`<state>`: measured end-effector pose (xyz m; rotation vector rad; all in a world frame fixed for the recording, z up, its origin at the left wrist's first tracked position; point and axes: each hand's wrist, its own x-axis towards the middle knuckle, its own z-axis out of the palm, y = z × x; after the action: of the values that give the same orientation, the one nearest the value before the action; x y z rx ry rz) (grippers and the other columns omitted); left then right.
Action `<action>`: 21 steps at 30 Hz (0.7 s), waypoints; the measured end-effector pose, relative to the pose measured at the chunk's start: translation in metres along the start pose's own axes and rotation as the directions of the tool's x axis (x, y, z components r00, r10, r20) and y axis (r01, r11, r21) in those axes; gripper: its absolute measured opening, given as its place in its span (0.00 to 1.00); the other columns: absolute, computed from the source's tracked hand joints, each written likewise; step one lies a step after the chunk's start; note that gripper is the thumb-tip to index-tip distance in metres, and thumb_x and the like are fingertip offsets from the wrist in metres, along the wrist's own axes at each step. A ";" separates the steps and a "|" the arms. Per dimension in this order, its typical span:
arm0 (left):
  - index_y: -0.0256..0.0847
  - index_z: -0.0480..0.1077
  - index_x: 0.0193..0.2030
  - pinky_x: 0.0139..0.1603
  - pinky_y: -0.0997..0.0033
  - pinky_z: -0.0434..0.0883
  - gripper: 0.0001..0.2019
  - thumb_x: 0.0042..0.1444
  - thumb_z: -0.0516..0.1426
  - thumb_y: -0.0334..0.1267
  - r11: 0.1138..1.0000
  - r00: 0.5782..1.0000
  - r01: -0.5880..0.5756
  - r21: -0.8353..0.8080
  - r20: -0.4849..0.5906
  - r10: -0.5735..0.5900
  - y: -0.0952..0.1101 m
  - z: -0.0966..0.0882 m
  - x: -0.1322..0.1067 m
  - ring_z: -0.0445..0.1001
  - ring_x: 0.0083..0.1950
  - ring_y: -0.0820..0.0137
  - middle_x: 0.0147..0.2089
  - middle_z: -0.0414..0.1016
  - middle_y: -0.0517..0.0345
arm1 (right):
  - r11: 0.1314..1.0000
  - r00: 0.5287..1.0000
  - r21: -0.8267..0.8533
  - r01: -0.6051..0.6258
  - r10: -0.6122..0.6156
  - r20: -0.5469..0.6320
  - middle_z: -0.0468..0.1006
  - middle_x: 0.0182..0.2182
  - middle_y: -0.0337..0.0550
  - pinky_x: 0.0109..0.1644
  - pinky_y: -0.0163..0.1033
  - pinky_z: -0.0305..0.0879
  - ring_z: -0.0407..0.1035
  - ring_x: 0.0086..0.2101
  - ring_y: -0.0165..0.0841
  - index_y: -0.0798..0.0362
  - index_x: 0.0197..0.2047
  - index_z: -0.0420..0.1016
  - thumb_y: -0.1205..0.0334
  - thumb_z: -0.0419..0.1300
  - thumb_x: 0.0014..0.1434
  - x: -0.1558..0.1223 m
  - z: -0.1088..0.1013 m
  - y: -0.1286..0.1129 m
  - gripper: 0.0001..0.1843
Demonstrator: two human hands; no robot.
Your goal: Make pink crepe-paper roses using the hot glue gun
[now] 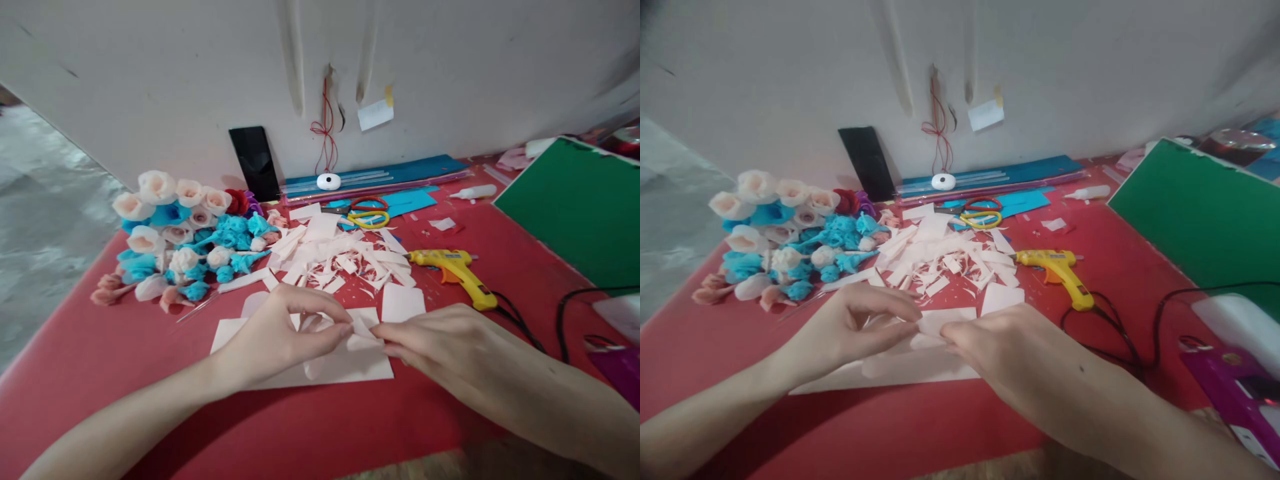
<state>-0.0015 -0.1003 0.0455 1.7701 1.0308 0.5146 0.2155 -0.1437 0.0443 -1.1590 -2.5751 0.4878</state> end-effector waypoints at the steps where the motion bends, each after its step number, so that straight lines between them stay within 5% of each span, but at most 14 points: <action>1: 0.35 0.76 0.29 0.28 0.74 0.66 0.08 0.49 0.56 0.35 1.000 1.000 0.009 0.007 -0.004 -0.009 0.000 0.000 0.000 0.72 0.30 0.69 0.29 0.78 0.54 | 1.000 1.000 0.002 -0.005 0.005 0.018 0.77 0.37 0.33 0.26 0.27 0.63 0.72 0.33 0.26 0.45 0.49 0.66 0.78 0.48 0.53 -0.001 0.000 0.000 0.24; 7: 0.35 0.75 0.29 0.28 0.76 0.65 0.07 0.48 0.56 0.34 0.999 0.999 0.048 0.012 0.008 -0.048 -0.002 0.003 -0.002 0.72 0.29 0.71 0.28 0.78 0.55 | 0.996 0.992 -0.004 -0.085 0.086 0.092 0.76 0.36 0.35 0.25 0.29 0.58 0.71 0.32 0.27 0.46 0.48 0.67 0.74 0.49 0.57 0.000 0.005 0.000 0.19; 14: 0.35 0.75 0.27 0.22 0.80 0.60 0.06 0.47 0.56 0.31 0.999 1.000 -0.003 0.037 0.006 0.003 -0.001 0.006 -0.001 0.67 0.24 0.76 0.25 0.77 0.57 | 0.995 0.995 -0.031 -0.099 0.100 0.010 0.75 0.27 0.35 0.24 0.32 0.52 0.67 0.23 0.26 0.50 0.39 0.69 0.63 0.51 0.60 0.007 0.013 -0.006 0.08; 21: 0.35 0.75 0.28 0.20 0.81 0.57 0.06 0.48 0.56 0.31 0.998 1.000 -0.018 0.060 0.020 0.016 -0.001 0.006 -0.001 0.63 0.22 0.79 0.24 0.75 0.58 | 0.997 0.998 -0.072 0.017 -0.022 -0.067 0.67 0.19 0.33 0.24 0.34 0.47 0.62 0.20 0.25 0.52 0.35 0.67 0.73 0.51 0.56 0.008 0.021 -0.009 0.08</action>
<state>0.0020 -0.1046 0.0422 1.8347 1.0282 0.4807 0.1963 -0.1475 0.0296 -1.1524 -2.5621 0.3481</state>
